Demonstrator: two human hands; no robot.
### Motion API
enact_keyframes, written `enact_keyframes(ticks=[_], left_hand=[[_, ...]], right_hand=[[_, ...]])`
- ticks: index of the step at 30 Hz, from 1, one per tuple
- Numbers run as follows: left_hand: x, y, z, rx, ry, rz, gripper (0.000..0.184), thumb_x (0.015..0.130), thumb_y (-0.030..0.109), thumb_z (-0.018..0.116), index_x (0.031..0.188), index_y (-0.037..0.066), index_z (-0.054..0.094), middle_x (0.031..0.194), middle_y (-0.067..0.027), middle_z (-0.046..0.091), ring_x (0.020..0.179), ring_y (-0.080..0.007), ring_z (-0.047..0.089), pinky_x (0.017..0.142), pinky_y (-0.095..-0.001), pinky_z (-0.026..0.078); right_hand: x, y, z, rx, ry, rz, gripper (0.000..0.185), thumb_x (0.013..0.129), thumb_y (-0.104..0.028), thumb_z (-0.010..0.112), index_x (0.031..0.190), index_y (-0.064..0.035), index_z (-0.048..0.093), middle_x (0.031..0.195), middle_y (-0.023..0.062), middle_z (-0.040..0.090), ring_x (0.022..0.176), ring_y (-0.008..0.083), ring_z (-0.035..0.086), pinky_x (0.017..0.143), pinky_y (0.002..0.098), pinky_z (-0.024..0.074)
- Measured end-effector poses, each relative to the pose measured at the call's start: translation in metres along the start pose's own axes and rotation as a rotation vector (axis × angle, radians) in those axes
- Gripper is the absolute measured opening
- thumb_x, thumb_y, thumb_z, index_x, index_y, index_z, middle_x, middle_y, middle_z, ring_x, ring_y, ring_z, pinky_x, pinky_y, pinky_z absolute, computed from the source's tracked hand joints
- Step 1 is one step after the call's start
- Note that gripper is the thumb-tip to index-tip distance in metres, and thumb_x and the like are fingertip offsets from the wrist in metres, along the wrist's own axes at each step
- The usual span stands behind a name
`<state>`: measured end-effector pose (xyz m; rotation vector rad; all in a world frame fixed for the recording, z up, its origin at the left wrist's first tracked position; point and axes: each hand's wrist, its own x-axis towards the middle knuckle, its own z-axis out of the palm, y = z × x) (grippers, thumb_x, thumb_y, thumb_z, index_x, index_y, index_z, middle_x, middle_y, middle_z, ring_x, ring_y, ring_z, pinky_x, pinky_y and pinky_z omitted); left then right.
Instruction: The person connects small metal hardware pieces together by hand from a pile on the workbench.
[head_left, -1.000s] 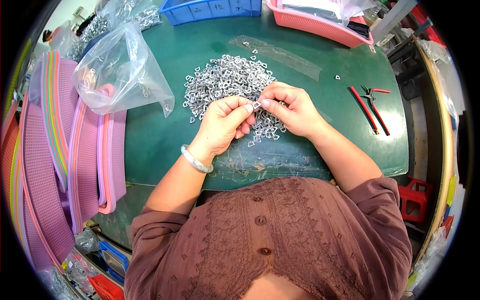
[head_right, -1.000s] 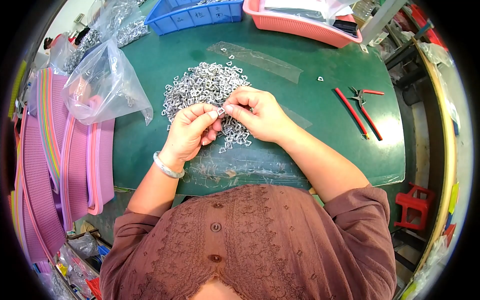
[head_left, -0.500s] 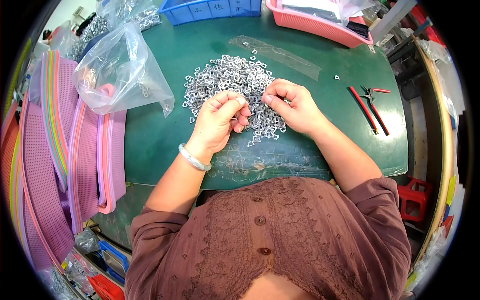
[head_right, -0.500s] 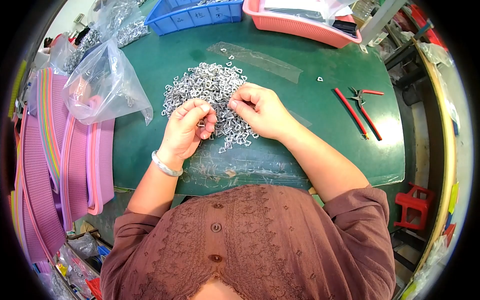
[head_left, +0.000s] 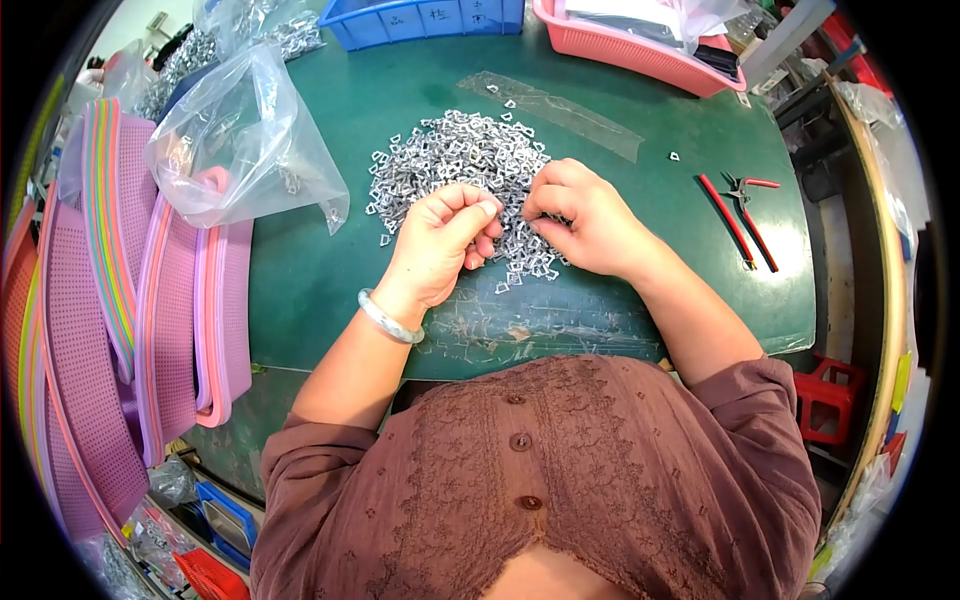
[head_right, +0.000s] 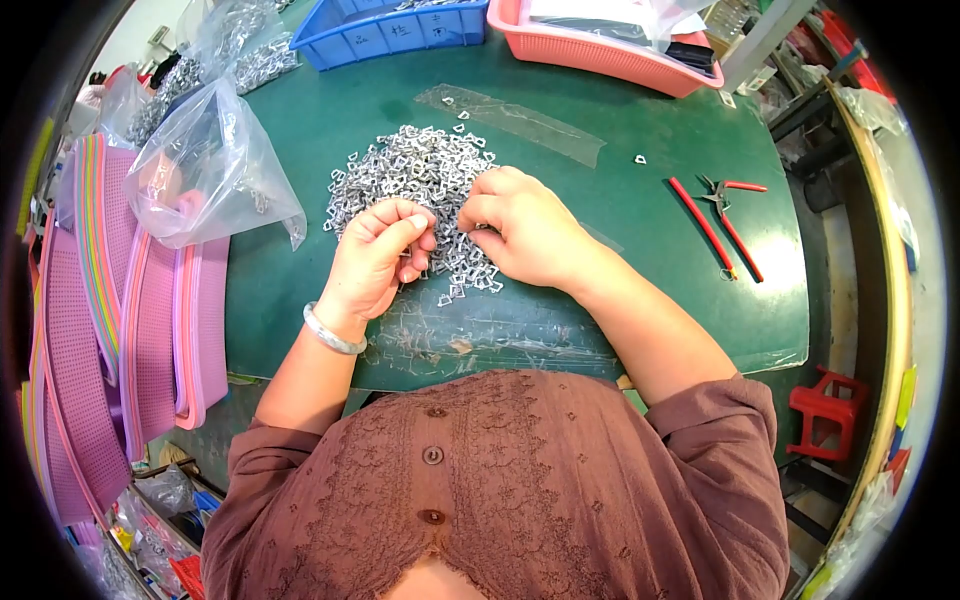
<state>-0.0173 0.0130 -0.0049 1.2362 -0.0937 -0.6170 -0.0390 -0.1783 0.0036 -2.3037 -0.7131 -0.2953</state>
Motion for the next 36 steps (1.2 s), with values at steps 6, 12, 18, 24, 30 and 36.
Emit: enact_keyframes(ticks=[6,12,18,24,30,36], left_hand=[[0.0003,-0.0021,-0.0001,0.027,-0.015,-0.007,0.008,0.085,0.01,0.051,0.084,0.005,0.057,0.066,-0.0006,0.056,0.05,-0.0041,0.048,0.042,-0.0145,0.037],[-0.0002,-0.0028,0.0017,0.058,-0.035,-0.013,0.009,0.085,0.01,0.051,0.086,0.004,0.058,0.065,-0.0008,0.056,0.049,-0.0038,0.048,0.04,-0.0143,0.036],[-0.0007,0.0015,0.0009,0.091,-0.001,-0.015,0.01,0.085,0.01,0.05,0.087,0.004,0.058,0.065,-0.0011,0.056,0.049,-0.0037,0.048,0.04,-0.0143,0.036],[0.0,-0.0012,-0.0001,0.07,-0.025,-0.015,0.01,0.085,0.011,0.05,0.087,0.004,0.057,0.066,-0.0013,0.056,0.049,-0.004,0.049,0.04,-0.0144,0.036],[0.0002,-0.0012,-0.0013,0.084,-0.057,-0.026,0.012,0.086,0.011,0.049,0.089,0.003,0.057,0.068,-0.0027,0.058,0.051,-0.0055,0.051,0.041,-0.0157,0.039],[-0.004,0.0049,0.0031,-0.079,-0.19,-0.169,0.027,0.09,0.026,0.043,0.092,0.002,0.057,0.077,-0.007,0.059,0.06,-0.0126,0.056,0.052,-0.0221,0.047]], right_hand=[[-0.0007,-0.0023,0.0033,-0.054,-0.043,-0.021,0.01,0.066,-0.003,0.06,0.075,-0.0064,0.06,0.081,0.0069,0.051,0.081,0.0256,0.049,0.072,0.0336,0.0411],[0.0001,-0.0023,0.0019,0.027,-0.029,-0.005,0.011,0.067,-0.003,0.059,0.078,-0.0061,0.059,0.083,0.0073,0.051,0.082,0.026,0.048,0.073,0.0333,0.0406],[-0.0007,-0.0049,0.0042,-0.024,-0.034,-0.037,0.007,0.069,-0.002,0.058,0.076,-0.0044,0.057,0.084,0.0079,0.05,0.084,0.0264,0.047,0.075,0.0338,0.0401],[-0.0009,-0.003,0.0046,-0.033,-0.054,-0.021,0.007,0.069,-0.001,0.057,0.074,-0.0033,0.056,0.087,0.0082,0.05,0.085,0.0264,0.047,0.076,0.0341,0.0399],[-0.0007,-0.0018,0.0034,0.152,-0.009,0.028,0.005,0.071,-0.001,0.057,0.074,-0.0027,0.055,0.085,0.0085,0.052,0.084,0.0263,0.048,0.076,0.0334,0.0402],[0.0018,-0.0073,0.0098,0.427,0.111,0.048,0.007,0.072,-0.002,0.059,0.079,-0.003,0.057,0.083,0.0083,0.054,0.082,0.0258,0.051,0.076,0.0325,0.0412]])
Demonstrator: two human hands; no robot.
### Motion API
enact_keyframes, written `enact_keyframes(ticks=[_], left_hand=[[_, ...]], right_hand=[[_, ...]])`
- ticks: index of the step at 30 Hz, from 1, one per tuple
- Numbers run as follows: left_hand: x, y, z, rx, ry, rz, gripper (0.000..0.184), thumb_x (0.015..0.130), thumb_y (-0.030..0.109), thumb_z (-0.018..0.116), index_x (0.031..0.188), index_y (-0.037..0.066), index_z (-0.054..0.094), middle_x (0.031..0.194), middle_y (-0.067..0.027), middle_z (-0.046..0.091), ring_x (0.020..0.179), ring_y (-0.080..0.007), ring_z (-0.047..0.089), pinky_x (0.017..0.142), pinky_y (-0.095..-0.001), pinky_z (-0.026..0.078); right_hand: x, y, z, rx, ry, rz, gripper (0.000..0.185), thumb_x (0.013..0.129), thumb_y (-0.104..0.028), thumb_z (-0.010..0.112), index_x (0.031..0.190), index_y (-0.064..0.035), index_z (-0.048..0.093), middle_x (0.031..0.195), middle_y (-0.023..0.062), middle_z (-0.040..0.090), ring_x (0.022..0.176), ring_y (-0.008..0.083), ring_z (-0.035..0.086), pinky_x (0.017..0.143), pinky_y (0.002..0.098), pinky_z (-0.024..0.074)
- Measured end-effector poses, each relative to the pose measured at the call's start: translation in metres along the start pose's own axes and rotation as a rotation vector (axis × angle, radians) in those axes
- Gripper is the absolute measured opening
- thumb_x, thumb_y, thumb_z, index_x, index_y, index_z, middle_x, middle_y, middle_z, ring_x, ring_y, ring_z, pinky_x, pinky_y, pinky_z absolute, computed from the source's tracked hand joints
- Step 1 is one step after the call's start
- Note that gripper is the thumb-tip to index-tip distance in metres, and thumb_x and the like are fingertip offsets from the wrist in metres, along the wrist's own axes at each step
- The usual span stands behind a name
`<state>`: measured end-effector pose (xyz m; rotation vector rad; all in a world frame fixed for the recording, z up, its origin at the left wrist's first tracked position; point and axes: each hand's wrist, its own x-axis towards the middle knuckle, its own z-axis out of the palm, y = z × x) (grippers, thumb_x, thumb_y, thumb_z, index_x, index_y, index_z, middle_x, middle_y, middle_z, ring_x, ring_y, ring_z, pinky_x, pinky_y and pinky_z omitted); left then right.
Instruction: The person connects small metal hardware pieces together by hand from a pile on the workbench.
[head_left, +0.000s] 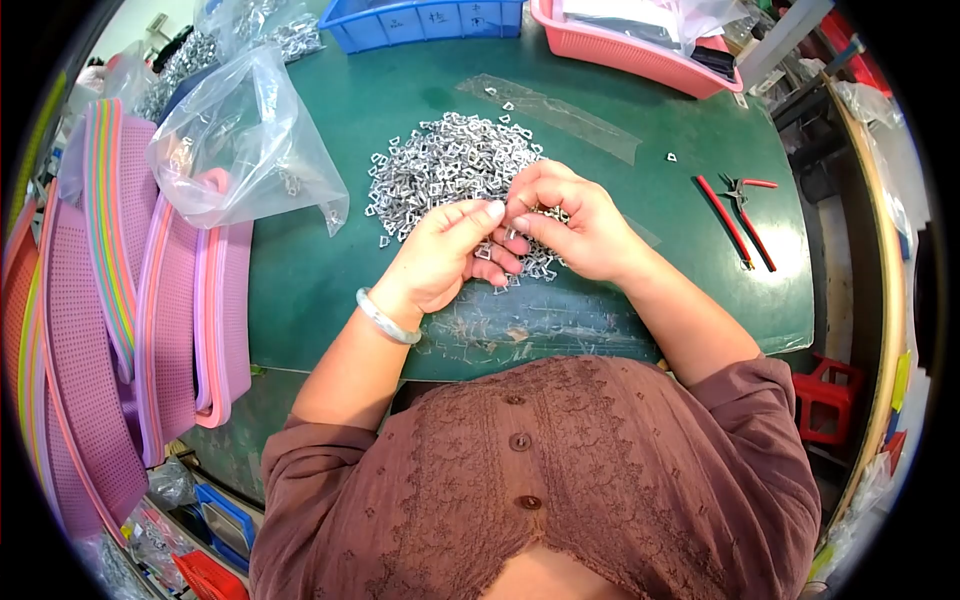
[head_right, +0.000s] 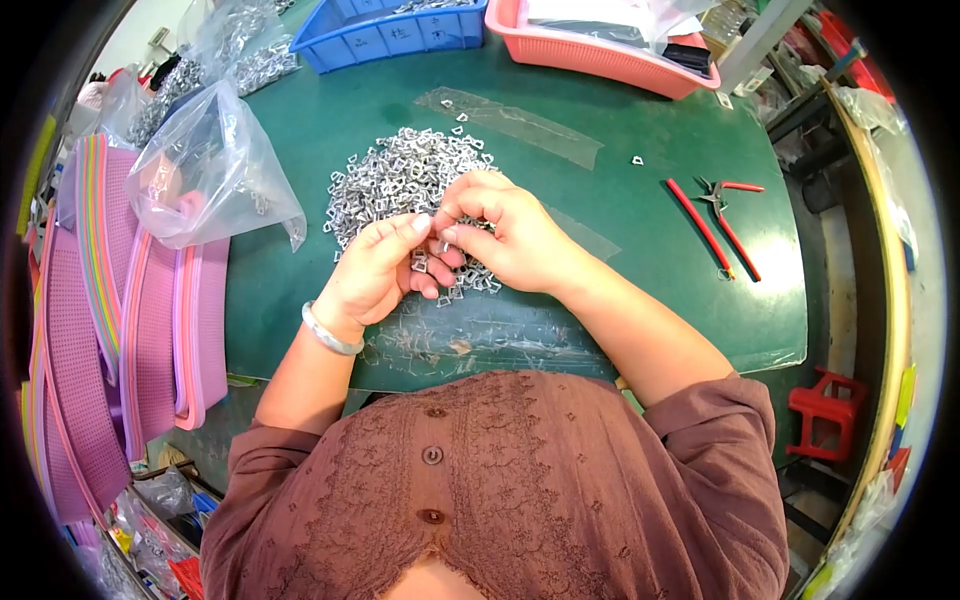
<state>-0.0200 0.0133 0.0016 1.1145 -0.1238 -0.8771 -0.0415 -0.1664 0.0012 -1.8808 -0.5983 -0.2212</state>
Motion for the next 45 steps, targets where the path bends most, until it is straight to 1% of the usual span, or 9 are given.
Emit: enact_keyframes(ticks=[4,7,14,17,23,32,35,39,45], left_hand=[[0.003,0.003,-0.013,-0.109,0.033,0.037,0.024,0.089,0.023,0.045,0.086,0.003,0.056,0.076,-0.0072,0.058,0.061,-0.0119,0.054,0.05,-0.0206,0.043],[0.002,0.004,-0.015,-0.09,0.072,0.095,0.022,0.088,0.022,0.046,0.082,0.003,0.056,0.075,-0.0068,0.057,0.059,-0.0111,0.052,0.049,-0.0203,0.041],[0.002,0.001,-0.012,-0.018,0.125,0.106,0.014,0.085,0.018,0.052,0.08,0.006,0.057,0.071,-0.0035,0.057,0.058,-0.01,0.052,0.048,-0.0196,0.04],[0.002,0.0,-0.011,0.021,0.15,0.096,0.012,0.085,0.016,0.052,0.082,0.006,0.058,0.069,-0.0021,0.057,0.055,-0.0077,0.051,0.046,-0.0179,0.039],[0.002,-0.003,-0.008,0.216,0.066,0.123,0.01,0.084,0.013,0.054,0.086,0.005,0.058,0.067,-0.0011,0.057,0.05,-0.0037,0.048,0.042,-0.0147,0.036],[0.001,-0.006,-0.003,0.323,0.097,0.209,0.009,0.084,0.013,0.053,0.083,0.006,0.057,0.066,0.0019,0.055,0.051,-0.0025,0.047,0.044,-0.0146,0.035],[0.003,-0.01,-0.005,0.408,0.057,0.246,0.008,0.085,0.013,0.052,0.082,0.007,0.057,0.066,0.0026,0.054,0.052,-0.0023,0.046,0.045,-0.0145,0.035],[0.003,-0.012,-0.004,0.463,0.026,0.254,0.009,0.085,0.013,0.051,0.081,0.008,0.057,0.066,0.0024,0.054,0.051,-0.0026,0.046,0.045,-0.0146,0.035],[0.0,-0.005,-0.002,0.229,0.059,0.174,0.011,0.086,0.013,0.049,0.083,0.006,0.057,0.066,0.0004,0.056,0.052,-0.0043,0.048,0.044,-0.0155,0.036]], right_hand=[[-0.001,0.004,-0.001,-0.132,0.057,0.039,0.011,0.07,-0.002,0.06,0.081,-0.0047,0.059,0.083,0.0075,0.054,0.082,0.0252,0.051,0.075,0.0322,0.0415],[-0.002,0.002,-0.001,-0.33,-0.105,-0.052,0.012,0.068,-0.002,0.06,0.079,-0.0057,0.061,0.082,0.0069,0.053,0.083,0.0248,0.05,0.074,0.0327,0.0419],[-0.002,0.002,0.001,-0.421,-0.142,-0.085,0.009,0.067,-0.004,0.061,0.076,-0.0047,0.059,0.083,0.0068,0.051,0.082,0.0257,0.048,0.073,0.0341,0.041],[-0.001,0.003,-0.001,-0.311,-0.111,-0.04,0.006,0.069,-0.003,0.06,0.074,-0.0027,0.057,0.082,0.0073,0.052,0.082,0.0251,0.049,0.072,0.0331,0.0413],[-0.001,-0.001,-0.004,0.083,-0.042,0.281,0.005,0.075,-0.004,0.058,0.075,0.0003,0.056,0.078,0.0049,0.054,0.072,0.0136,0.052,0.065,0.0262,0.0424],[-0.002,0.001,-0.004,0.173,-0.015,0.305,0.009,0.079,-0.007,0.057,0.077,0.0016,0.057,0.079,0.0049,0.054,0.072,0.0108,0.051,0.066,0.0244,0.0421],[-0.002,-0.003,-0.005,0.208,-0.036,0.358,0.01,0.081,-0.008,0.056,0.081,0.0017,0.058,0.087,0.0037,0.053,0.078,0.0091,0.049,0.07,0.0227,0.0401],[-0.002,-0.002,-0.006,0.187,-0.114,0.291,0.01,0.081,-0.009,0.057,0.083,0.0013,0.057,0.082,0.0021,0.053,0.076,0.0084,0.049,0.069,0.023,0.0399],[-0.004,0.0,-0.003,0.468,-0.019,0.482,0.01,0.079,-0.009,0.058,0.082,0.0005,0.059,0.075,0.0026,0.058,0.072,0.008,0.052,0.068,0.0227,0.0423]])
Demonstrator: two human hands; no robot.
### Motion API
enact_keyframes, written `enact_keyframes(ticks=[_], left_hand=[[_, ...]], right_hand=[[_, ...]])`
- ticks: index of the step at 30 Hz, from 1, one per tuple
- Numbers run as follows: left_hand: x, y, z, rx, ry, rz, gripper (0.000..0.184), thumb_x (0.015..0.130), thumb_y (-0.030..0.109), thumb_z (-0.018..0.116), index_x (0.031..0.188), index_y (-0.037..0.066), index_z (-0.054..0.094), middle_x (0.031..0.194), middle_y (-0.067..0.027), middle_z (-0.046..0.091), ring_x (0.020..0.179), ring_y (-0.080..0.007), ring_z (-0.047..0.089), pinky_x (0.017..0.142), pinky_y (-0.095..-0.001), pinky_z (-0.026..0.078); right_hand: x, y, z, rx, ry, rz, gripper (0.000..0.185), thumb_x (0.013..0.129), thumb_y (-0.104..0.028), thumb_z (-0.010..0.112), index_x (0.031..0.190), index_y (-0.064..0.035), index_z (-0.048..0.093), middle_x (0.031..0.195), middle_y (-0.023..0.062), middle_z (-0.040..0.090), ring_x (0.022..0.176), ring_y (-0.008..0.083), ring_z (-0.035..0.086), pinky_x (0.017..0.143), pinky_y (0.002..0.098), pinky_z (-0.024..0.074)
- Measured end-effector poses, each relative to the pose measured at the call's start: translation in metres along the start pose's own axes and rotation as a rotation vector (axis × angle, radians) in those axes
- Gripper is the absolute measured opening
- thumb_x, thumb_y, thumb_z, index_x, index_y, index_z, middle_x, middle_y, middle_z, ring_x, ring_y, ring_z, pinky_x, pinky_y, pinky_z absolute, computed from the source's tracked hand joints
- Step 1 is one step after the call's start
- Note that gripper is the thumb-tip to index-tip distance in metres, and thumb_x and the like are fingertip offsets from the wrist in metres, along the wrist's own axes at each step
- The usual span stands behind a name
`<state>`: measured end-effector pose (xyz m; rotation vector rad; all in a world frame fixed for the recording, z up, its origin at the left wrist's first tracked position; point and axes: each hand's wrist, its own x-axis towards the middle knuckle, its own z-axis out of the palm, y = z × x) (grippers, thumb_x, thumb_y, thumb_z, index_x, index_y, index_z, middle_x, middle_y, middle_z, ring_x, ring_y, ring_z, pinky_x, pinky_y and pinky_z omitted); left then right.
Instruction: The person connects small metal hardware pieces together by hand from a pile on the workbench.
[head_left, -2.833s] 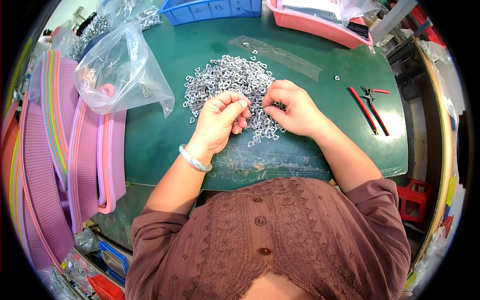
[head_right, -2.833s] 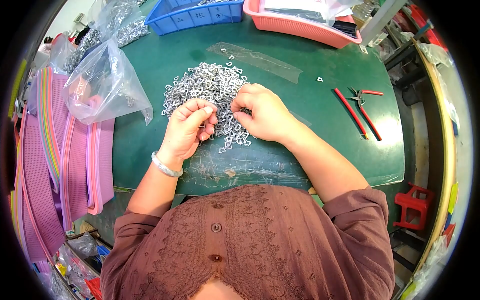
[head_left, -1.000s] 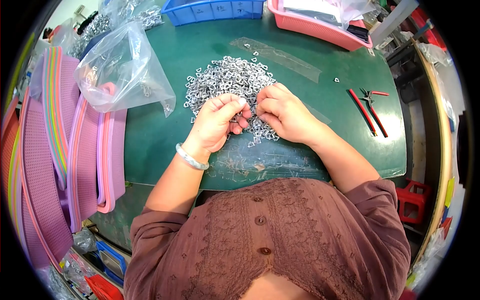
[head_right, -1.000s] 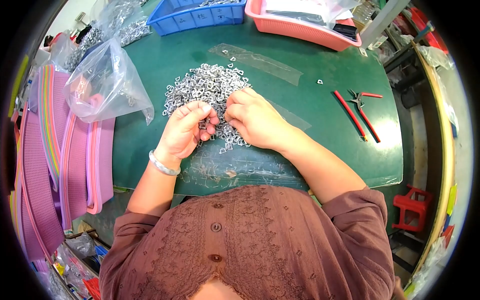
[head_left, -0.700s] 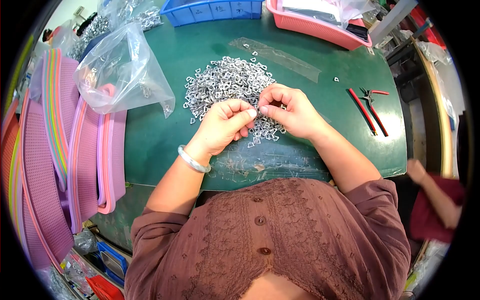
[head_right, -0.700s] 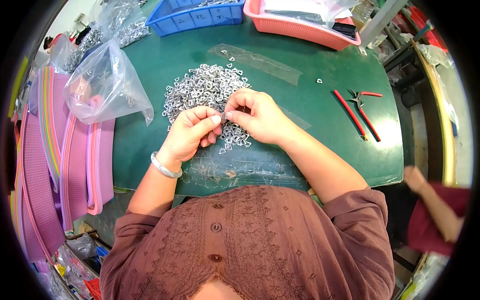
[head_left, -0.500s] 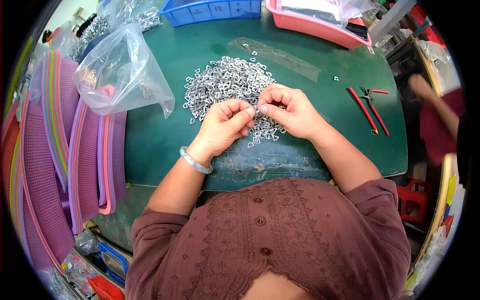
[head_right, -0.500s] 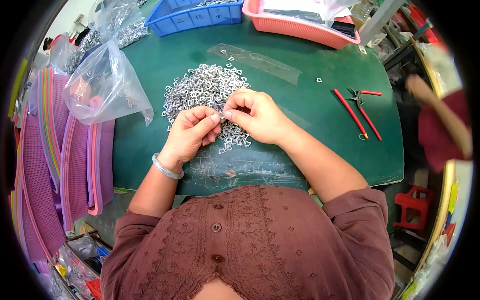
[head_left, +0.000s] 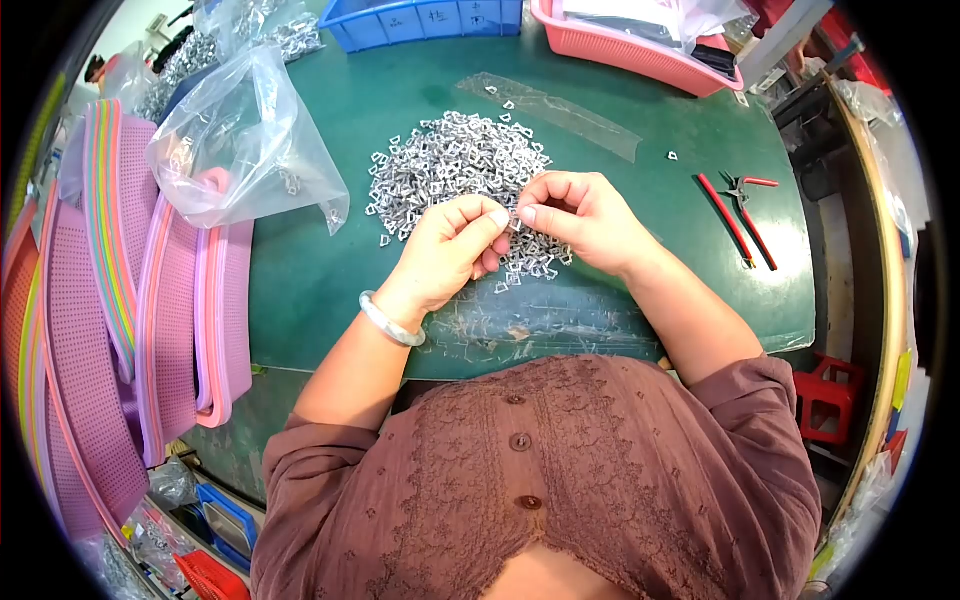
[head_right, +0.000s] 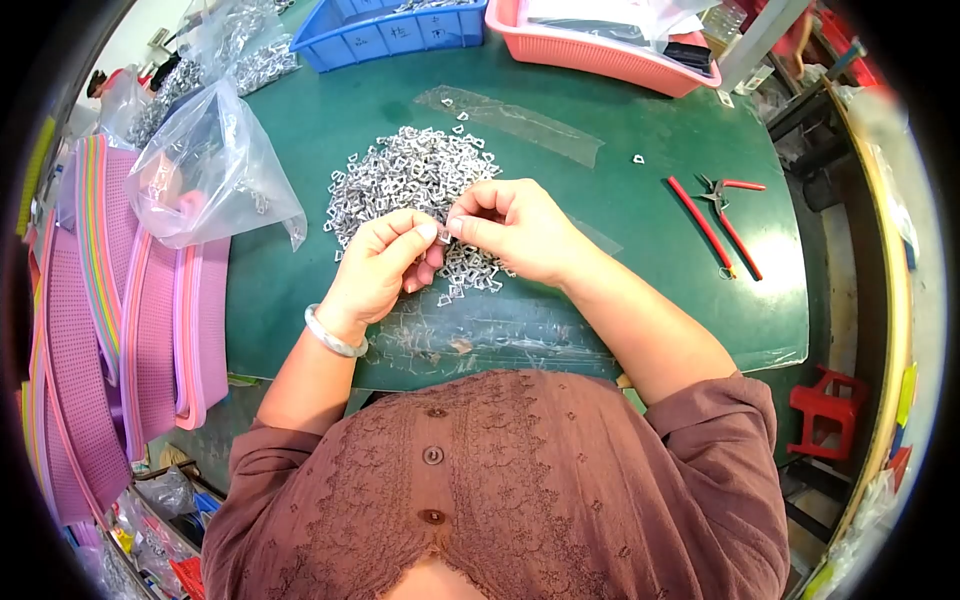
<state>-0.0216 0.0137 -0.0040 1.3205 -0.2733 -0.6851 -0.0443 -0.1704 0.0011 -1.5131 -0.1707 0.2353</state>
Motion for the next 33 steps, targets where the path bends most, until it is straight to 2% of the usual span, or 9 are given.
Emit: enact_keyframes(ticks=[7,18,24,30,33], left_hand=[[-0.0013,-0.0001,0.0019,-0.179,-0.11,-0.059,0.018,0.087,0.011,0.045,0.095,0.001,0.058,0.071,-0.0031,0.057,0.054,-0.0071,0.051,0.046,-0.018,0.04],[0.0004,0.0017,-0.0018,-0.282,-0.051,-0.108,0.017,0.087,0.016,0.049,0.089,0.002,0.058,0.067,-0.0017,0.056,0.052,-0.0075,0.05,0.045,-0.0175,0.039],[0.0021,-0.0015,-0.0023,-0.288,-0.019,-0.099,0.011,0.086,0.014,0.051,0.083,0.005,0.056,0.065,-0.0012,0.055,0.05,-0.0066,0.047,0.043,-0.0168,0.036],[0.0019,-0.0012,-0.0037,-0.239,-0.004,-0.064,0.005,0.083,0.012,0.054,0.083,0.007,0.056,0.066,-0.0009,0.055,0.052,-0.0061,0.048,0.044,-0.0165,0.037],[0.0021,-0.0015,-0.0044,-0.231,0.02,-0.053,0.005,0.083,0.011,0.054,0.083,0.007,0.056,0.069,-0.002,0.056,0.055,-0.0075,0.051,0.046,-0.017,0.039]], right_hand=[[-0.0002,-0.0028,0.0014,0.133,0.031,-0.014,0.009,0.08,-0.008,0.058,0.083,0.0007,0.058,0.077,0.0045,0.061,0.074,0.0091,0.055,0.071,0.0235,0.0435],[-0.001,-0.0019,0.003,0.114,0.043,-0.034,0.008,0.08,-0.008,0.059,0.083,-0.0002,0.058,0.078,0.0029,0.06,0.075,0.0082,0.053,0.072,0.0229,0.0427],[-0.0003,0.0037,0.0028,0.066,0.026,-0.105,0.008,0.079,-0.006,0.059,0.083,0.0001,0.059,0.078,0.0007,0.057,0.073,0.0068,0.051,0.068,0.0217,0.0421],[0.0014,0.0029,-0.0013,-0.084,0.075,-0.111,0.009,0.077,-0.006,0.06,0.083,0.0011,0.06,0.079,0.0006,0.056,0.071,0.0061,0.05,0.066,0.0215,0.0419],[0.0029,0.0019,-0.0048,-0.259,0.124,-0.12,0.008,0.076,-0.004,0.059,0.083,-0.0003,0.06,0.077,0.0023,0.055,0.069,0.0084,0.051,0.064,0.0223,0.0419]])
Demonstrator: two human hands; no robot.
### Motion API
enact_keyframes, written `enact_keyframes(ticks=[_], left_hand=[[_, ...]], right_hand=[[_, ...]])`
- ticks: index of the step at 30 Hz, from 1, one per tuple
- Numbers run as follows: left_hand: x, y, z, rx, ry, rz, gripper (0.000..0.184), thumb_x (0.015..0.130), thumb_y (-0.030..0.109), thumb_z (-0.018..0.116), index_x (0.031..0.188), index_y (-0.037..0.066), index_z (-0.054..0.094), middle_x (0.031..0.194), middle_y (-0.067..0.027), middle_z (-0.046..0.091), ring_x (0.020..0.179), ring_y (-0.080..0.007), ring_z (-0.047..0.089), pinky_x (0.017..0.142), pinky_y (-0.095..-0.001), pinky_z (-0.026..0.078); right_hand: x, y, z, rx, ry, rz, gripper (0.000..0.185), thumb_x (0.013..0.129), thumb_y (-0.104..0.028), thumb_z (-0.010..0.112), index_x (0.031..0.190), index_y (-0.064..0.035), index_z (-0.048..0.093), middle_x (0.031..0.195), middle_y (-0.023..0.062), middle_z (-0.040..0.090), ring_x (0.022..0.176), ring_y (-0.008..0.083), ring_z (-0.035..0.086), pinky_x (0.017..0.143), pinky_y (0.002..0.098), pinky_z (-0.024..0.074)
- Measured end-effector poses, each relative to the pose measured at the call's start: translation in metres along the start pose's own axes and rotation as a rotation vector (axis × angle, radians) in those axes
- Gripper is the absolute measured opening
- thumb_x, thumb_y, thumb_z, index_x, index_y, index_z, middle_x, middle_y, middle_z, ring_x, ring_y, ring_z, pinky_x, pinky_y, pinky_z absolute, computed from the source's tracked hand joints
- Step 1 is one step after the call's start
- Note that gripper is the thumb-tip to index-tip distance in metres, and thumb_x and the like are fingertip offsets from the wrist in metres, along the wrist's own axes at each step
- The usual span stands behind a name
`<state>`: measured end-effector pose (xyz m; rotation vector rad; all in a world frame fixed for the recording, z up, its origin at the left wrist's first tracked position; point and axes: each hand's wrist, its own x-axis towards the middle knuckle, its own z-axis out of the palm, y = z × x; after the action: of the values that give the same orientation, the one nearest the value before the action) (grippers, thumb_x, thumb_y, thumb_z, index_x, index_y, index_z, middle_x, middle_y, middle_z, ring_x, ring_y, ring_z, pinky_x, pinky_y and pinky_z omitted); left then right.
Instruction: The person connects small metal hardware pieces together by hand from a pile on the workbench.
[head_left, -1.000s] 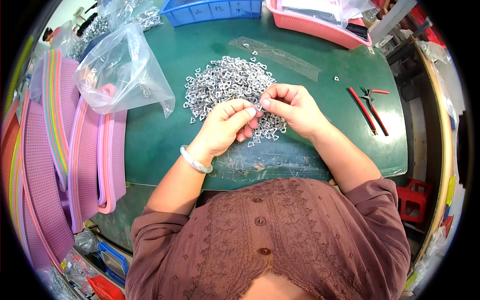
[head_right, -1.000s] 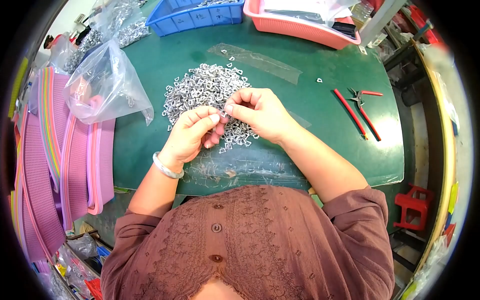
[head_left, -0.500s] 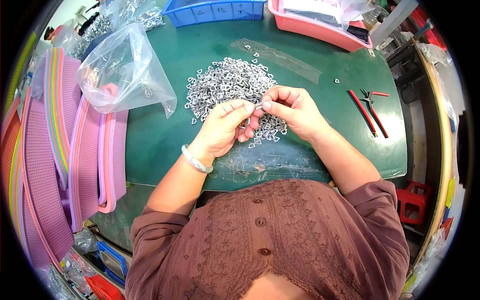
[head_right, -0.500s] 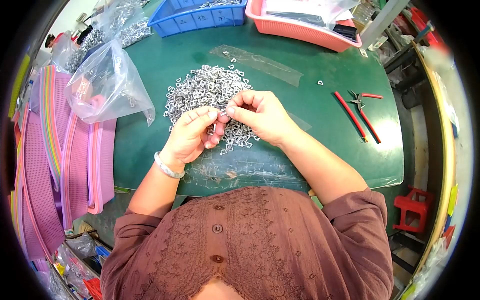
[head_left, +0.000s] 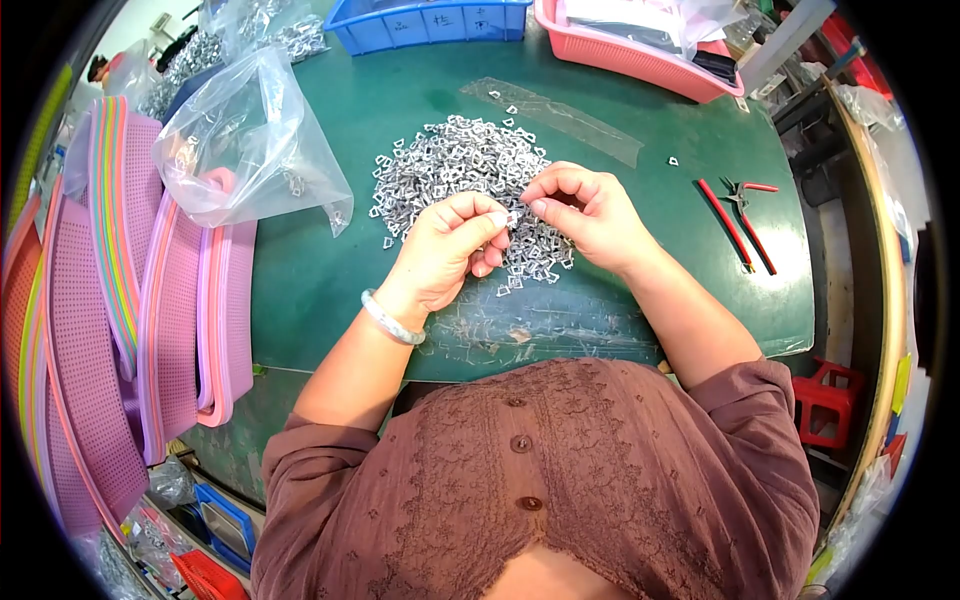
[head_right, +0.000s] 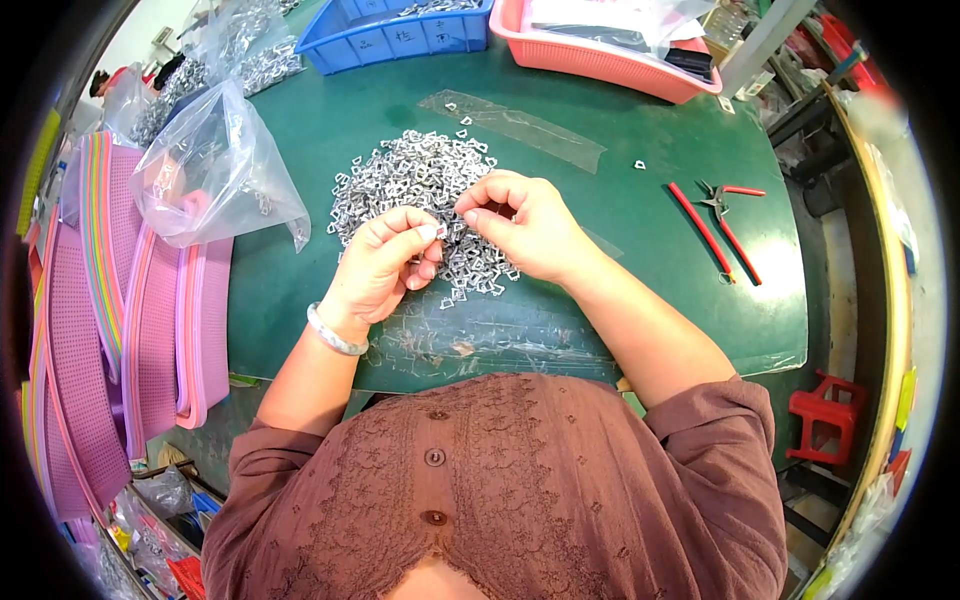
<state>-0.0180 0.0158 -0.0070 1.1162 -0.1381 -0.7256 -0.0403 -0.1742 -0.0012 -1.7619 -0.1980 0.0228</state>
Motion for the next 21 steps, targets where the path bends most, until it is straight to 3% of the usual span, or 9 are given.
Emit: enact_keyframes(ticks=[3,6,9,10,13,18,21], left_hand=[[0.0,0.001,0.0,-0.043,0.038,0.014,0.005,0.083,0.009,0.051,0.084,0.005,0.055,0.074,-0.005,0.058,0.06,-0.0107,0.055,0.05,-0.0192,0.043],[0.001,0.002,-0.002,-0.116,0.009,0.038,0.006,0.083,0.006,0.048,0.083,0.004,0.054,0.08,-0.0091,0.059,0.066,-0.0143,0.058,0.056,-0.0224,0.048],[0.003,0.003,-0.006,-0.198,-0.051,0.06,0.007,0.081,0.003,0.045,0.084,0.003,0.051,0.085,-0.0125,0.058,0.071,-0.0175,0.059,0.06,-0.025,0.05],[0.003,0.002,-0.007,-0.22,-0.065,0.067,0.007,0.081,0.003,0.045,0.084,0.003,0.051,0.085,-0.0126,0.058,0.071,-0.0177,0.059,0.06,-0.025,0.05],[0.002,0.001,-0.006,-0.196,-0.047,0.055,0.011,0.079,0.002,0.044,0.088,0.002,0.051,0.085,-0.0119,0.058,0.071,-0.0172,0.059,0.057,-0.0249,0.049],[0.0,-0.003,0.002,0.055,0.012,0.051,0.013,0.081,0.005,0.051,0.094,0.004,0.053,0.075,-0.0056,0.059,0.056,-0.0088,0.054,0.046,-0.0188,0.042],[-0.001,-0.005,0.008,0.222,0.057,0.037,0.011,0.084,0.01,0.053,0.093,0.004,0.054,0.072,-0.0029,0.058,0.054,-0.0055,0.05,0.043,-0.016,0.038]], right_hand=[[0.0,0.002,-0.004,-0.234,-0.018,-0.134,0.009,0.073,-0.001,0.058,0.082,-0.0013,0.06,0.085,0.0033,0.055,0.075,0.012,0.052,0.066,0.0252,0.0414],[0.001,0.005,-0.006,-0.573,-0.039,-0.367,0.01,0.069,-0.002,0.059,0.078,-0.0025,0.058,0.081,0.0067,0.055,0.076,0.02,0.052,0.067,0.0296,0.0423],[0.0,0.002,-0.004,-0.653,-0.034,-0.35,0.01,0.066,-0.002,0.06,0.075,-0.0033,0.057,0.078,0.0077,0.055,0.078,0.0258,0.052,0.069,0.0335,0.0424],[0.0,0.004,-0.003,-0.686,-0.015,-0.365,0.007,0.067,-0.009,0.061,0.073,-0.0065,0.058,0.076,0.0075,0.053,0.076,0.0268,0.05,0.069,0.0358,0.0425],[0.001,0.008,-0.004,-0.687,-0.027,-0.376,0.006,0.067,-0.009,0.06,0.072,-0.0057,0.057,0.074,0.0091,0.053,0.075,0.0284,0.051,0.068,0.0361,0.0424],[0.001,0.001,-0.003,-0.469,-0.016,-0.321,0.004,0.068,-0.004,0.059,0.069,-0.004,0.055,0.073,0.0104,0.055,0.07,0.0285,0.052,0.064,0.0353,0.0421],[-0.004,-0.011,0.0,-0.184,-0.021,-0.168,0.004,0.074,-0.005,0.058,0.072,-0.0025,0.056,0.073,0.0057,0.053,0.066,0.015,0.051,0.058,0.0258,0.0405]])
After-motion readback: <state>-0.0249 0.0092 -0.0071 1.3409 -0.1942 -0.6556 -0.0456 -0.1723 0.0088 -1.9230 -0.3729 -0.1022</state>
